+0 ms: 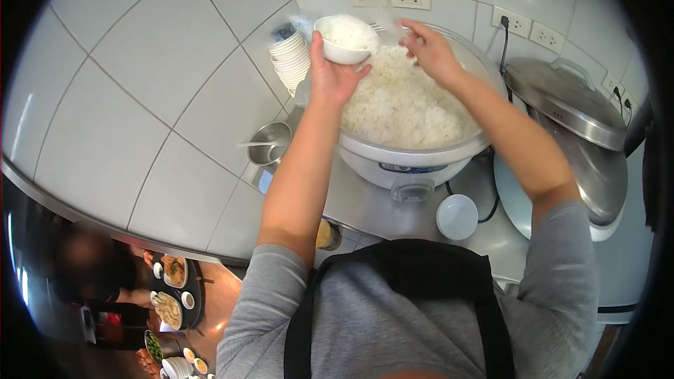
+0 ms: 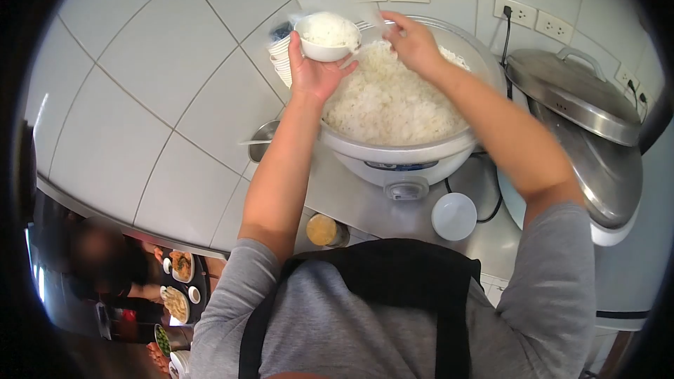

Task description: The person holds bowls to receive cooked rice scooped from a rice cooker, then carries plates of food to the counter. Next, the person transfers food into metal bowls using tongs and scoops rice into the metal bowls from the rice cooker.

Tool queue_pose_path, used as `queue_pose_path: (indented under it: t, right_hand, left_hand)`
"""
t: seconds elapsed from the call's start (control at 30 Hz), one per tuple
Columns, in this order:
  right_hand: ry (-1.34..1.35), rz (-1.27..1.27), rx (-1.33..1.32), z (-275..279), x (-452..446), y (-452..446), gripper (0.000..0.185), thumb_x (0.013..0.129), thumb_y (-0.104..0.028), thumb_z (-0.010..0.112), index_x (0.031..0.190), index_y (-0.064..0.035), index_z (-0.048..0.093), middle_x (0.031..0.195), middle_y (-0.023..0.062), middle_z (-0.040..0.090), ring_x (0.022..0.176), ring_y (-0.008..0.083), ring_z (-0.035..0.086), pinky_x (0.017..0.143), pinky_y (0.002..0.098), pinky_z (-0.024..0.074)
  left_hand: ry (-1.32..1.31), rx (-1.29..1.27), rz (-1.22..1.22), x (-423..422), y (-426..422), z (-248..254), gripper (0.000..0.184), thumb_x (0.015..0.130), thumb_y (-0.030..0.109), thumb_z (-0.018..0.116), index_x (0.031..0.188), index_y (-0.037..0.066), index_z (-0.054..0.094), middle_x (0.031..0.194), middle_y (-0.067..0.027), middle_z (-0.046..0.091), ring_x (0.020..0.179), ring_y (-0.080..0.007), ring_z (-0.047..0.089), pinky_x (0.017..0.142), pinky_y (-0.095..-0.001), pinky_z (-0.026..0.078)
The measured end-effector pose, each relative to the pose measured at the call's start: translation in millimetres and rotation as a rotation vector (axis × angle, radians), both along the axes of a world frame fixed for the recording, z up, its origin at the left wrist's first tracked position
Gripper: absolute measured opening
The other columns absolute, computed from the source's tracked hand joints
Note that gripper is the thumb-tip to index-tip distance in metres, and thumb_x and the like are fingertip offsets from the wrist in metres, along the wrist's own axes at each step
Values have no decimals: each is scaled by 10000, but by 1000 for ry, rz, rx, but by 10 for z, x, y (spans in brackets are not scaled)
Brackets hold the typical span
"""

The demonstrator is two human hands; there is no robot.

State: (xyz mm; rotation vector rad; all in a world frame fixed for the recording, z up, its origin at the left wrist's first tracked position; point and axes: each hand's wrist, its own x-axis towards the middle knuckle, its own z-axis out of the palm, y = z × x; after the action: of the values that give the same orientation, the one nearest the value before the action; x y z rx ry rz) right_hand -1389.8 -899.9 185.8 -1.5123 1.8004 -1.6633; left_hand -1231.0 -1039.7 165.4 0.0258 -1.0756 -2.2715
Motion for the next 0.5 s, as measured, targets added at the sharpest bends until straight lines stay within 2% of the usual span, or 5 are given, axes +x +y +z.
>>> queue_pose_path:
  t: [0.07,0.17,0.27,0.43,0.5]
  right_hand:
    - [-590,-35,177,-7,448,27,446,874,-57,508,1317,-89,458,957,60,559,776,140,535,611,284,470]
    - [-596,14,118,70,834,87,504,870,-40,460,1363,-89,366,1000,102,566,696,181,524,562,316,483]
    - [-521,19,198,113,825,-46,468,859,-41,474,1323,-79,430,940,107,590,724,174,566,576,325,498]
    - [441,53,273,279,173,-46,395,847,-52,491,1236,-102,540,821,88,614,734,185,625,624,358,507]
    - [829,-281,227,331,-153,2,365,858,-106,505,1218,-125,563,835,80,660,778,226,636,707,404,475]
  left_hand:
    - [28,-99,212,-58,35,54,723,807,456,599,1382,154,282,1348,-123,390,1224,-288,389,971,-500,320]
    - [28,-356,532,-85,231,69,833,754,142,697,1400,138,171,1298,-150,354,1178,-241,392,979,-364,348]
    - [-32,-595,640,-121,226,-22,851,753,167,709,1402,139,159,1287,-152,370,1173,-239,392,970,-372,353]
    - [-132,-341,526,126,120,48,712,804,357,641,1362,161,246,1251,-84,457,1143,-234,449,919,-395,373]
    - [-136,-287,429,244,62,44,634,843,493,552,1335,177,306,1272,-51,469,1153,-240,467,895,-427,383]
